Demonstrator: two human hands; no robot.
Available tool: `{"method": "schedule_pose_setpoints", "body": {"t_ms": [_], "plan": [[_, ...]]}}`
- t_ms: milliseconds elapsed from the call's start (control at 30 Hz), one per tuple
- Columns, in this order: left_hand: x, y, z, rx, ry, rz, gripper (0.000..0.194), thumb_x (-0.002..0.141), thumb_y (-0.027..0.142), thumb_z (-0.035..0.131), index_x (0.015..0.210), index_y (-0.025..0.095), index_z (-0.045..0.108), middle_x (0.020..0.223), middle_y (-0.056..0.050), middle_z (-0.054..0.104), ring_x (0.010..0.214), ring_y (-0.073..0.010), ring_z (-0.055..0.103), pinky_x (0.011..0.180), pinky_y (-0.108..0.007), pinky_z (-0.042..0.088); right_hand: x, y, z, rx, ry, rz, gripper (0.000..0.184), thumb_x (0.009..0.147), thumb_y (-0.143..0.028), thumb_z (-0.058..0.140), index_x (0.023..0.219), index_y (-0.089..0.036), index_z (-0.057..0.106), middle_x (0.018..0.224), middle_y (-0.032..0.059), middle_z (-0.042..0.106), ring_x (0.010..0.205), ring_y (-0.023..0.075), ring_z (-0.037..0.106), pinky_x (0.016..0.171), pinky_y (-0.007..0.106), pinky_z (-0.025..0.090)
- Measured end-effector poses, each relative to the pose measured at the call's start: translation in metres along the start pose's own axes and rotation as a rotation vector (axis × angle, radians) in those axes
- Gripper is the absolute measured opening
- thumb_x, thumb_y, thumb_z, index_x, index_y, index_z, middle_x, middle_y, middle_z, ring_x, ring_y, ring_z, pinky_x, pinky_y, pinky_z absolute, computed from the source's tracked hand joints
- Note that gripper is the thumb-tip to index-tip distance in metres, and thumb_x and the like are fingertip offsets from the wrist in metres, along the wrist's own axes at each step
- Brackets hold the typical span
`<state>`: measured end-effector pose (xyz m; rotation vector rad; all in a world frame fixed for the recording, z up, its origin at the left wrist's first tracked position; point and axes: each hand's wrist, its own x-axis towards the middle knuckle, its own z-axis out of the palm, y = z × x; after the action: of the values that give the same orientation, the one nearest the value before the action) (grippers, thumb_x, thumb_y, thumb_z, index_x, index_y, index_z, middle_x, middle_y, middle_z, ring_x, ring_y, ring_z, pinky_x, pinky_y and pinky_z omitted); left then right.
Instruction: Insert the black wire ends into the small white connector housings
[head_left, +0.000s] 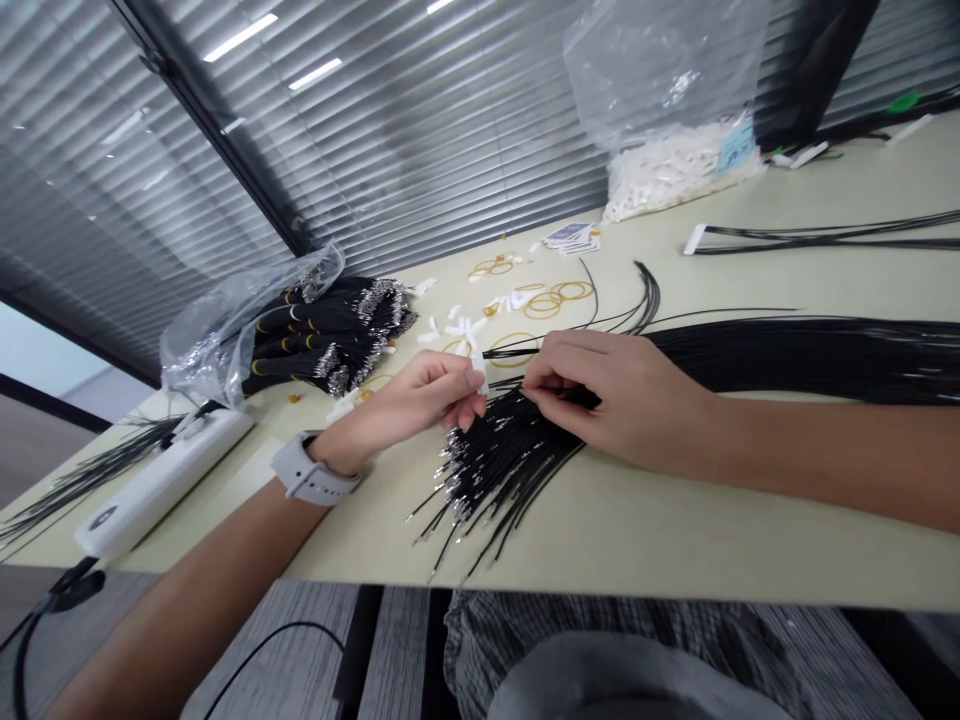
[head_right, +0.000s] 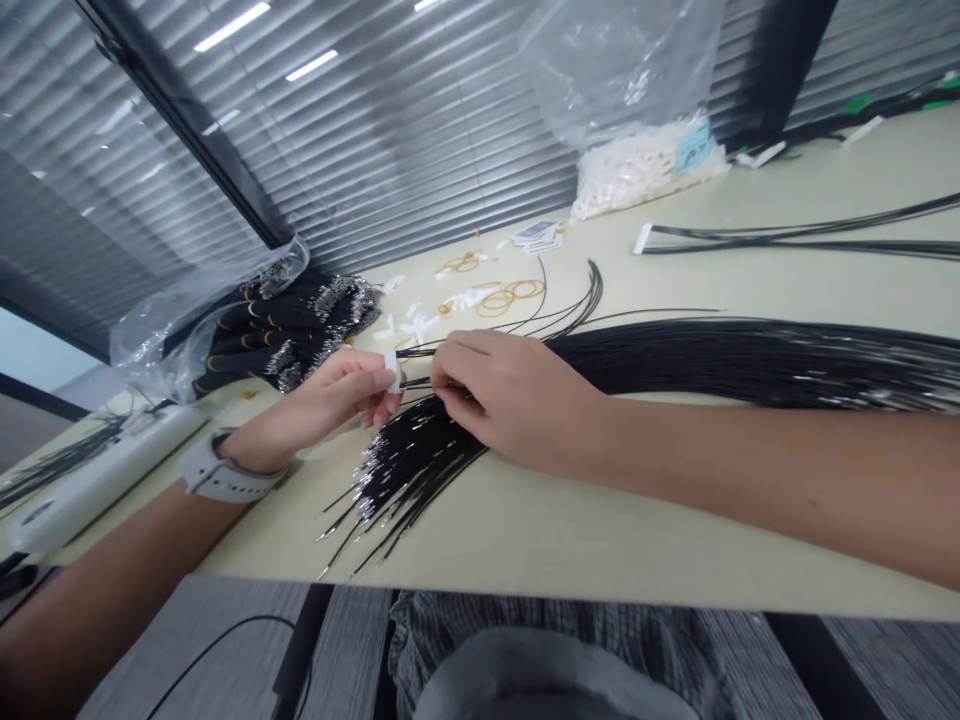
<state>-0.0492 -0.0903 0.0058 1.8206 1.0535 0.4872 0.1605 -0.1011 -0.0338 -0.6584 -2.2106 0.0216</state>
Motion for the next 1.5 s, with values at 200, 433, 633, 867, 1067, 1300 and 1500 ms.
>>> {"method": "schedule_pose_setpoints", "body": {"t_ms": [200, 433, 633, 867, 1067, 1300, 1500], "plan": [[0.0, 0.002, 0.005, 0.049, -0.046, 0.032, 0.031, 0.088, 0.031, 0.044, 0.068, 0.011, 0.057, 0.057, 0.0, 0.056, 0.047, -0.0036, 0.048, 0.043, -0.013, 0.037, 0.001, 0.001, 0.003, 0.01, -0.002, -0.055, 0.012, 0.083, -0.013, 0.043, 0.075, -0.014, 0.051, 0.072, 0.0021, 0.053, 0.065, 0.0097, 0.046, 0.06, 0.022, 0.037], [0.002, 0.002, 0.003, 0.109, -0.002, 0.032, 0.03, 0.086, 0.032, 0.044, 0.068, 0.011, 0.055, 0.056, -0.001, 0.056, 0.048, -0.005, 0.049, 0.047, -0.015, 0.04, 0.002, 0.001, 0.0, -0.052, -0.02, -0.002, 0.006, 0.08, -0.017, 0.049, 0.083, -0.014, 0.053, 0.076, 0.0031, 0.055, 0.069, 0.012, 0.049, 0.061, 0.024, 0.038], [0.004, 0.001, -0.005, 0.193, 0.062, 0.033, 0.032, 0.084, 0.034, 0.043, 0.064, 0.012, 0.054, 0.054, -0.001, 0.055, 0.048, -0.0059, 0.048, 0.046, -0.017, 0.039, 0.008, 0.011, -0.023, -0.294, -0.192, -0.086, 0.036, 0.073, -0.049, 0.06, 0.082, -0.015, 0.053, 0.081, 0.0056, 0.054, 0.072, 0.0172, 0.05, 0.056, 0.027, 0.035], [0.005, -0.002, -0.006, 0.14, 0.067, 0.011, 0.032, 0.085, 0.033, 0.044, 0.064, 0.011, 0.054, 0.054, -0.001, 0.054, 0.048, -0.0056, 0.048, 0.046, -0.017, 0.039, 0.019, 0.014, -0.043, 0.003, -0.627, 0.102, 0.021, 0.068, -0.038, 0.066, 0.077, -0.02, 0.062, 0.071, 0.0004, 0.058, 0.061, 0.0124, 0.052, 0.051, 0.024, 0.036], [0.005, -0.001, -0.005, 0.111, 0.053, -0.01, 0.031, 0.085, 0.031, 0.044, 0.065, 0.011, 0.055, 0.055, -0.001, 0.055, 0.048, -0.0049, 0.049, 0.046, -0.016, 0.039, 0.02, 0.02, -0.041, 0.141, -0.532, 0.104, 0.011, 0.077, -0.015, 0.053, 0.07, -0.021, 0.06, 0.07, -0.0026, 0.058, 0.063, 0.0094, 0.051, 0.058, 0.023, 0.038], [0.001, 0.004, 0.003, 0.074, 0.021, -0.02, 0.031, 0.085, 0.032, 0.045, 0.066, 0.01, 0.055, 0.055, -0.001, 0.056, 0.048, -0.0052, 0.05, 0.047, -0.016, 0.041, 0.013, 0.007, -0.023, 0.111, -0.213, 0.111, 0.009, 0.084, -0.019, 0.049, 0.077, -0.016, 0.055, 0.071, -0.0024, 0.056, 0.065, 0.0079, 0.047, 0.061, 0.021, 0.035], [-0.002, 0.006, 0.008, 0.047, -0.021, -0.004, 0.029, 0.086, 0.029, 0.045, 0.068, 0.01, 0.057, 0.056, 0.0, 0.056, 0.048, -0.0045, 0.05, 0.046, -0.014, 0.04, 0.009, 0.0, -0.015, 0.06, -0.104, 0.08, 0.009, 0.082, -0.015, 0.051, 0.075, -0.013, 0.057, 0.072, -0.0012, 0.054, 0.065, 0.0073, 0.045, 0.062, 0.02, 0.034]]}}
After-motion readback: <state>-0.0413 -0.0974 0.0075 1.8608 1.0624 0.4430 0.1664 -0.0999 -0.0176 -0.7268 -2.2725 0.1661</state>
